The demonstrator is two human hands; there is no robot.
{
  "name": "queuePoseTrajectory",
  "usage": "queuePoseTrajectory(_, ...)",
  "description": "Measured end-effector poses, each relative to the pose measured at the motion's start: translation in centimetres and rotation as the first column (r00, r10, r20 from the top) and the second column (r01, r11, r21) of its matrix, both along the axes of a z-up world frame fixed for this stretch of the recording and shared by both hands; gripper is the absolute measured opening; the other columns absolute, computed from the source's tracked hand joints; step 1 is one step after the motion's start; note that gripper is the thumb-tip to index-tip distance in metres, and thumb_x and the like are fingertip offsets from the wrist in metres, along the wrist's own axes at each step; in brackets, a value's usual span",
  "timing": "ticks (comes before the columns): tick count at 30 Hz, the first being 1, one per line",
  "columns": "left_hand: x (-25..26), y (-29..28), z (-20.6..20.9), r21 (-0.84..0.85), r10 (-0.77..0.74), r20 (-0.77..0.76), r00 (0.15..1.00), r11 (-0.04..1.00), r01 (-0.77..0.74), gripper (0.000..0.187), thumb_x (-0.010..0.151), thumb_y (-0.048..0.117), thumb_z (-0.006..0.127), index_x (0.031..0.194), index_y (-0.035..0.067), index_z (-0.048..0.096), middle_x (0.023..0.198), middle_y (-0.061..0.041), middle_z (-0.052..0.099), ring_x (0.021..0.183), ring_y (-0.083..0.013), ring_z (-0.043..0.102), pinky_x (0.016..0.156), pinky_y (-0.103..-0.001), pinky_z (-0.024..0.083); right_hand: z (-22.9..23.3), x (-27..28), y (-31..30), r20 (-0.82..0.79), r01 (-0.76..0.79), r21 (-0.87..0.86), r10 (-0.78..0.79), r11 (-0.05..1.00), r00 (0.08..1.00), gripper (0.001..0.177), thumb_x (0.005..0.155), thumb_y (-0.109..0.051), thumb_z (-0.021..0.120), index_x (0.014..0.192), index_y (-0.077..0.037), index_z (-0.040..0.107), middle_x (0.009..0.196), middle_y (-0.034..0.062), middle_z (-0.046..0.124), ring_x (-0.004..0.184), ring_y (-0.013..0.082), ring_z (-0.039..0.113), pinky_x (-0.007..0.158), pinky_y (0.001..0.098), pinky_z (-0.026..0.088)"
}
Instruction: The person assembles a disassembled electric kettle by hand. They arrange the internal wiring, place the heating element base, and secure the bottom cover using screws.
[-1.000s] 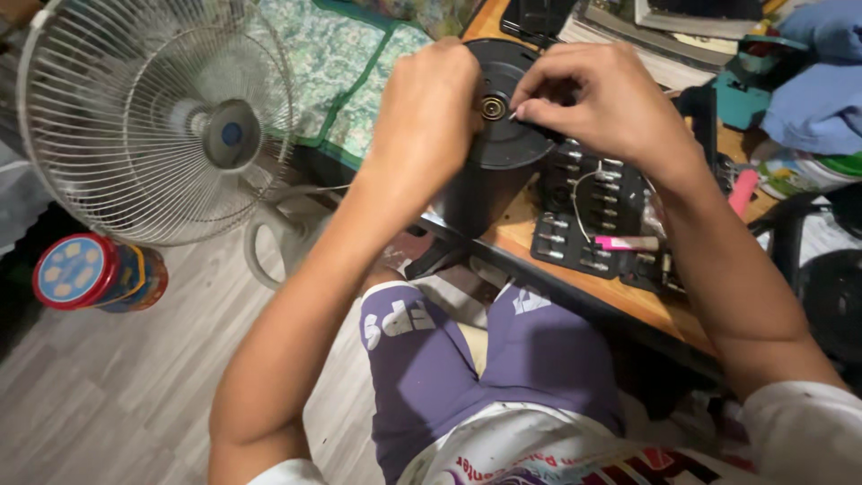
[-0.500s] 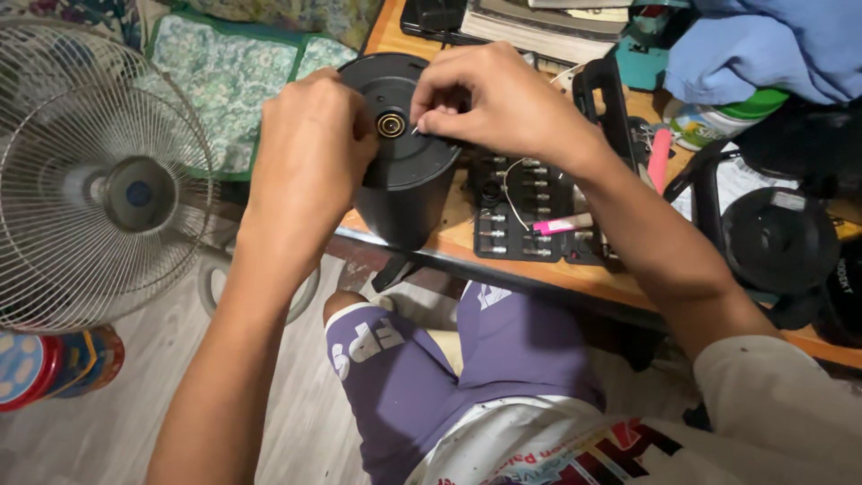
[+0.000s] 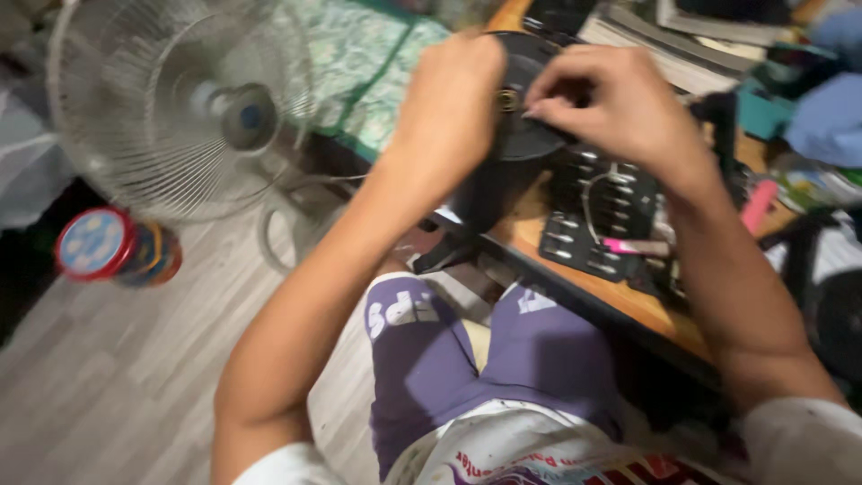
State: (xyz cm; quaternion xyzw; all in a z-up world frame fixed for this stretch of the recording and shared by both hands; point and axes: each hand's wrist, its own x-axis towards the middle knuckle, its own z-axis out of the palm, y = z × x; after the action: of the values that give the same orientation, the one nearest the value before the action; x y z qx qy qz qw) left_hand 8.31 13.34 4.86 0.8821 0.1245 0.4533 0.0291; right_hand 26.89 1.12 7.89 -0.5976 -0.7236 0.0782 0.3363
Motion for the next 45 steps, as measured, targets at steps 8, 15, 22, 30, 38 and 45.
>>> queuePoseTrajectory(8,3.1,-1.1,0.3,-0.054,0.344,-0.114,0.932,0.934,-0.352,0.017,0.066,0.016,0.078,0.079,0.009,0.07,0.088,-0.017,0.072,0.086,-0.037,0.072,0.065,-0.05,0.057,-0.5,0.6,-0.1,0.041,0.033,-0.024,-0.032,0.999,0.999,0.012,0.099,-0.01,0.076,0.108,-0.003,0.076,0.091,0.0074,0.074,0.083,0.0109,0.067,0.076,0.0267,0.051)
queuePoseTrajectory(15,4.7,-0.8,-0.3,-0.123,0.423,-0.052,0.905,0.896,-0.426,0.032,0.06,0.029,0.082,0.086,0.014,0.072,0.082,-0.012,0.075,0.082,-0.034,0.075,0.064,-0.046,0.059,-3.0,3.0,1.8,0.07,0.015,0.001,-0.015,1.0,0.997,0.012,0.097,-0.002,0.074,0.107,0.002,0.073,0.099,0.015,0.07,0.085,0.0173,0.067,0.079,0.0299,0.054)
queuePoseTrajectory(22,6.5,0.4,-0.8,-0.185,0.399,-0.153,0.904,0.887,-0.423,0.047,0.057,0.041,0.09,0.09,0.014,0.073,0.086,-0.008,0.077,0.089,-0.0311,0.076,0.071,-0.044,0.06,-6.4,6.8,3.7,-0.133,-0.099,-0.047,0.092,0.994,0.987,0.009,0.108,-0.005,0.071,0.114,0.003,0.069,0.102,0.0099,0.072,0.093,0.0122,0.069,0.088,0.026,0.056)
queuePoseTrajectory(30,7.3,-0.5,-0.8,-0.153,0.51,-0.131,0.85,0.837,-0.526,0.045,0.053,0.043,0.09,0.084,0.014,0.075,0.086,-0.009,0.076,0.089,-0.0307,0.075,0.067,-0.04,0.061,-7.0,7.8,4.2,0.01,-0.054,0.005,0.053,0.999,0.999,0.012,0.104,-0.006,0.072,0.109,0.004,0.068,0.099,0.0121,0.07,0.096,0.0164,0.068,0.092,0.0312,0.055)
queuePoseTrajectory(38,8.0,-0.7,-1.2,-0.157,0.53,-0.014,0.848,0.836,-0.526,0.025,0.056,0.029,0.085,0.074,0.014,0.076,0.082,-0.01,0.076,0.084,-0.0299,0.075,0.06,-0.039,0.059,-8.5,9.7,5.0,0.01,-0.057,0.016,0.057,0.998,0.998,0.012,0.104,-0.004,0.073,0.111,0.004,0.067,0.103,0.0146,0.07,0.093,0.0171,0.069,0.09,0.0285,0.057)
queuePoseTrajectory(45,8.0,-1.3,-0.7,-0.176,0.515,-0.143,0.845,0.827,-0.534,0.015,0.063,0.028,0.083,0.074,0.018,0.077,0.082,-0.008,0.076,0.087,-0.029,0.075,0.063,-0.039,0.06,-9.1,11.2,5.4,0.021,-0.002,-0.062,0.003,0.998,1.0,0.012,0.106,-0.004,0.073,0.113,0.004,0.066,0.1,0.0145,0.07,0.09,0.0182,0.07,0.091,0.0316,0.058)
